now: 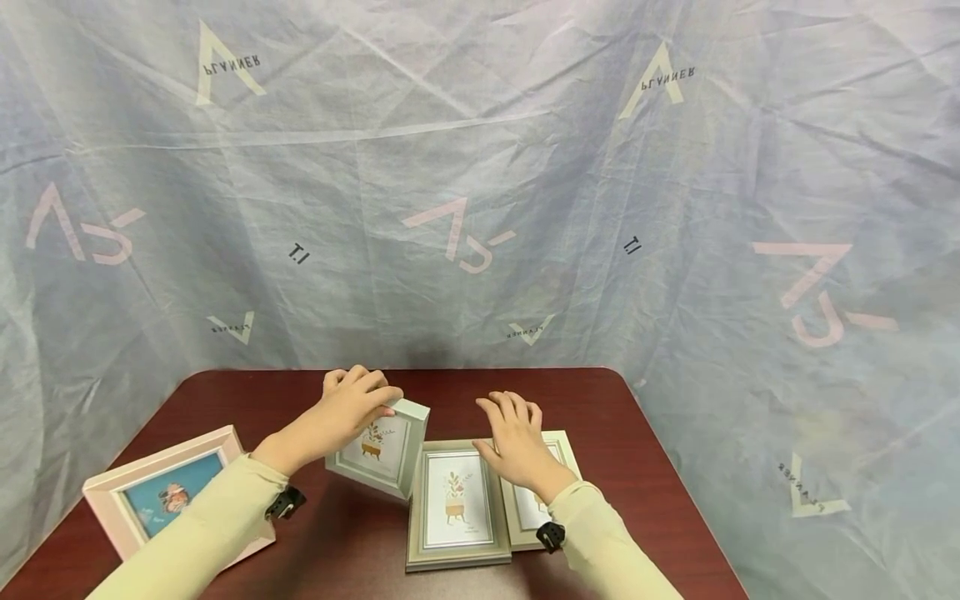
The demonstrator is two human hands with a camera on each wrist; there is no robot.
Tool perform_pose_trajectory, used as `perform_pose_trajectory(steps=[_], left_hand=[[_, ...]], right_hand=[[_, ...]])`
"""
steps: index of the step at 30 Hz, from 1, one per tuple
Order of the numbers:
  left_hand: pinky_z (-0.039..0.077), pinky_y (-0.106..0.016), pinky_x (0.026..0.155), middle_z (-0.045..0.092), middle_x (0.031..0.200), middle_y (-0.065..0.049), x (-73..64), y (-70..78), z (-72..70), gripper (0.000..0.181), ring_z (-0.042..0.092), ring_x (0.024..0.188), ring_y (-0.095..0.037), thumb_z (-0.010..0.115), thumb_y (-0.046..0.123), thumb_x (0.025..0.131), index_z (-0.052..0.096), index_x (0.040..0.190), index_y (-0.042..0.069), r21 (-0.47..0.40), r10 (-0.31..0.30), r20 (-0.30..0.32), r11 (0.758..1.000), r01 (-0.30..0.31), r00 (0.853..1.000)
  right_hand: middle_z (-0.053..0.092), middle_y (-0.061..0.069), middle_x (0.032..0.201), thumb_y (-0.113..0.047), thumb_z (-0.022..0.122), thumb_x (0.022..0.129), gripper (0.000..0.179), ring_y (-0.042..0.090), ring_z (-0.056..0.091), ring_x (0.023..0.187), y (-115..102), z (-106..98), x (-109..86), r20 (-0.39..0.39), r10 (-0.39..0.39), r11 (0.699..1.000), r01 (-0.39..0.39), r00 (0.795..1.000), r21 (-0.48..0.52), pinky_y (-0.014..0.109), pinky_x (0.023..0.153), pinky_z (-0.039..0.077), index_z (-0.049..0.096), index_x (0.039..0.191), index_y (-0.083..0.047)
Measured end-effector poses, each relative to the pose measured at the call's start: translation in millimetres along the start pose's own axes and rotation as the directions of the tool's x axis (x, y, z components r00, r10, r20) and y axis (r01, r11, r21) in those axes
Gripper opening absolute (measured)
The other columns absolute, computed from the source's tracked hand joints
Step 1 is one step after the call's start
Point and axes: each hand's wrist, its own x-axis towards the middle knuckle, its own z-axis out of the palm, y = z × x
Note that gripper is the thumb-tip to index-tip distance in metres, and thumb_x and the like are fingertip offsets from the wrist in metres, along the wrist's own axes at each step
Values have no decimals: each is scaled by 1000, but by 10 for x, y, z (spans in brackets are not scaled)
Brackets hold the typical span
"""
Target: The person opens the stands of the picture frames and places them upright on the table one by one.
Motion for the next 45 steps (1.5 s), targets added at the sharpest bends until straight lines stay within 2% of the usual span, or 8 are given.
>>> perform_pose_trajectory(steps=[4, 10, 18, 22, 29, 34, 40, 45], left_hand=[[32, -57, 86, 55, 90, 9, -1, -48, -62, 20, 47, 87, -15, 77, 21, 84, 70, 102, 24, 72, 86, -5, 994, -86, 996], [35, -58, 88, 57, 87, 10, -31, -107, -82, 28, 54, 82, -11, 86, 23, 73, 69, 95, 26, 165, 197, -39, 968, -188, 980], [32, -55, 92, 63, 90, 12, -51, -126, -105, 33, 58, 87, -11, 90, 19, 68, 73, 95, 29, 190, 253, -59, 953, -238, 966], [33, -53, 92, 65, 92, 12, -54, -135, -130, 34, 61, 90, -10, 90, 23, 66, 75, 96, 29, 189, 285, -85, 945, -265, 955], [34, -52, 89, 67, 94, 12, -91, -158, -108, 36, 62, 92, -10, 90, 23, 65, 76, 97, 26, 169, 381, -160, 919, -355, 910], [32, -52, 90, 69, 99, 11, -122, -187, -99, 37, 63, 97, -12, 89, 23, 66, 77, 101, 24, 163, 433, -189, 899, -406, 882], [31, -51, 89, 70, 102, 9, -132, -211, -112, 36, 64, 99, -12, 85, 17, 70, 76, 104, 23, 161, 484, -256, 875, -457, 837], [34, -49, 89, 70, 103, 9, -160, -205, -139, 33, 64, 101, -14, 82, 13, 76, 76, 107, 23, 152, 492, -286, 871, -468, 822]], right_hand=[[45, 22, 138, -21, 74, 89, 59, 42, 35, 129, -24, -21, -10, -1, 2, 1000, -2, 1000, 13, 61, 96, 22, 49, 139, -3], [44, 21, 140, -23, 73, 90, 59, 42, 33, 131, -22, -3, -44, 32, 19, 1000, -20, 999, 10, 62, 98, 21, 48, 140, -5], [43, 20, 140, -25, 72, 90, 58, 42, 33, 132, -16, 3, -49, 24, 12, 1000, -12, 1000, 1, 62, 98, 21, 48, 140, -5], [44, 20, 140, -24, 74, 89, 59, 42, 34, 131, -14, -12, -49, 13, 4, 1000, -4, 1000, 1, 61, 97, 21, 49, 139, -5], [45, 20, 140, -25, 73, 89, 59, 42, 34, 131, -11, -82, -46, 1, -11, 1000, 11, 1000, -18, 61, 97, 22, 49, 139, -4], [44, 20, 139, -23, 74, 89, 59, 42, 34, 130, 12, -108, -56, -5, -20, 999, 20, 1000, -40, 61, 96, 23, 49, 139, -3], [44, 19, 139, -24, 74, 89, 59, 41, 34, 130, 72, -148, -80, -18, -56, 996, 55, 998, -74, 61, 95, 24, 49, 139, -3], [46, 19, 138, -23, 74, 88, 59, 41, 35, 130, 124, -186, -104, -28, -71, 994, 68, 997, -83, 61, 95, 23, 49, 138, -4]])
